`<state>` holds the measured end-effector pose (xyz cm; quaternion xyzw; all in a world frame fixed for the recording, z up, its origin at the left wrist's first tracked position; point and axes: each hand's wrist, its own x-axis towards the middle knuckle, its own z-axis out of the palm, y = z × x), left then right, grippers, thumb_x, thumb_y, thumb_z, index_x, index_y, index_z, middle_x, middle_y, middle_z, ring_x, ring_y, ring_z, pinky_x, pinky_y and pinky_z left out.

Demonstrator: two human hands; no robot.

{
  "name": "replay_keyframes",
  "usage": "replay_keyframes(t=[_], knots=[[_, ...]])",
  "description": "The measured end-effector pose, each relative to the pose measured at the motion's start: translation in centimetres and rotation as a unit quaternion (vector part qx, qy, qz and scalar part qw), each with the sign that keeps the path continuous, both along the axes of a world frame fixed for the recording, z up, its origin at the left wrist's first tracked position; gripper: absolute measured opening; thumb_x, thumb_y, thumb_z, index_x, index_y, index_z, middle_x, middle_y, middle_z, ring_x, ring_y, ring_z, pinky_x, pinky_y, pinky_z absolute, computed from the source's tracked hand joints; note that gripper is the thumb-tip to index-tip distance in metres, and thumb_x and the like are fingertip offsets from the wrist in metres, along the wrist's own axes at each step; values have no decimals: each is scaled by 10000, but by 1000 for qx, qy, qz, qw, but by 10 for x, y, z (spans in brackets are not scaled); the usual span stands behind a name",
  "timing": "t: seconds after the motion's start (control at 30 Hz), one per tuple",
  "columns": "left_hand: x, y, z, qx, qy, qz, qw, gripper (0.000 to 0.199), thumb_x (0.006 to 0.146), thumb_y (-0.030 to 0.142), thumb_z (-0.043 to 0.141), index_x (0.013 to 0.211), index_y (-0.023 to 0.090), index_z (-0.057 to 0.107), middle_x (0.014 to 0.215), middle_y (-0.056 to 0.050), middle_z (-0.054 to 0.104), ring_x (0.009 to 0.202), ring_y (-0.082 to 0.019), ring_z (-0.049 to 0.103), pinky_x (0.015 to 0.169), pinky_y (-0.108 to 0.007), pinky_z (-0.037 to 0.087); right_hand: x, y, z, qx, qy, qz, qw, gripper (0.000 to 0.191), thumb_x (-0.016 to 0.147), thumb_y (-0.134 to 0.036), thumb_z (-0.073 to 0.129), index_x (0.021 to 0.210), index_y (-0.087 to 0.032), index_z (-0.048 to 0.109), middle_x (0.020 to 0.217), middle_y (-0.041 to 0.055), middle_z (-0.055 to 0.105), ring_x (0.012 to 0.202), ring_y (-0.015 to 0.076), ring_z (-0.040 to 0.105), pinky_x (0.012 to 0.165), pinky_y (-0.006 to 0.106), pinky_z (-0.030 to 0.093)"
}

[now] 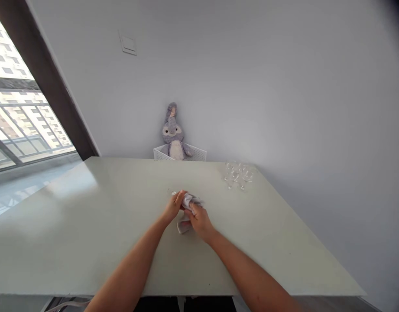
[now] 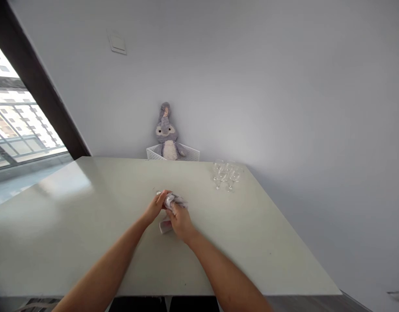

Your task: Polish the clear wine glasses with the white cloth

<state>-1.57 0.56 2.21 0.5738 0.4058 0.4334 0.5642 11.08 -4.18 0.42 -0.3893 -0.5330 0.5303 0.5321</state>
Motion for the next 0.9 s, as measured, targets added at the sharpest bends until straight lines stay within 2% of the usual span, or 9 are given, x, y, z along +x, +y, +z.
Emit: replay_keyframes(t=[0.1,0.2,0.3,0.43,0.5,0.6,0.7,0.8,0.9], knots=[[0,-5,6,29,-63,-80,994,497,738,436,562,1173,206,494,951,-45,583,824,-149,541,714,-249,454,9,7,11,-94,145,19,985,279,757,-415,553,917,-186,565,624,-7,570,442,105,512,401,217,427],[0,-7,10,47,-73,-89,992,548,689,379,634,1178,182,484,874,-44,594,772,-142,548,707,-249,453,11,8,17,-109,190,44,975,290,761,-421,539,913,-174,545,649,-1,576,449,93,516,421,210,433],[1,-5,9,26,-36,-24,999,488,747,496,511,1082,143,544,710,-20,584,606,-119,539,583,-243,458,3,-1,13,-15,17,29,999,314,729,-368,573,992,-198,541,782,29,612,562,137,572,472,240,457],[1,-6,5,58,97,41,993,574,836,551,243,990,135,607,569,-12,568,478,-127,521,474,-244,421,-2,-7,7,113,-226,-61,966,183,746,-297,527,884,-192,587,667,29,609,580,163,577,565,273,452],[-1,-8,6,152,207,99,961,498,871,472,233,1050,173,590,552,-6,579,511,-146,551,545,-273,439,4,-2,8,74,-226,-94,967,207,777,-303,485,928,-188,568,541,-6,568,464,143,546,527,270,438],[-7,-9,11,353,359,165,848,331,872,309,345,1098,219,569,846,-59,659,846,-204,594,793,-355,415,18,10,15,-35,-124,-120,984,266,772,-345,499,972,-174,535,460,-40,516,372,128,504,390,225,357],[-13,-5,14,493,422,141,747,304,835,220,443,1117,243,554,1109,-68,596,1155,-242,435,992,-435,241,31,17,23,-78,-18,-67,994,290,729,-388,560,906,-159,536,488,-40,512,353,109,482,327,196,270],[-18,0,14,526,455,119,709,282,836,223,464,1099,255,561,923,-45,655,1052,-213,520,1021,-437,188,39,15,30,-64,-16,6,998,317,719,-428,572,886,-160,544,495,-52,501,322,82,436,325,194,269],[-20,1,11,508,476,101,710,269,858,298,437,1081,233,573,690,-18,641,746,-164,602,932,-370,309,46,14,32,9,-158,36,987,325,757,-403,534,992,-180,553,593,-19,588,407,113,521,396,220,368]])
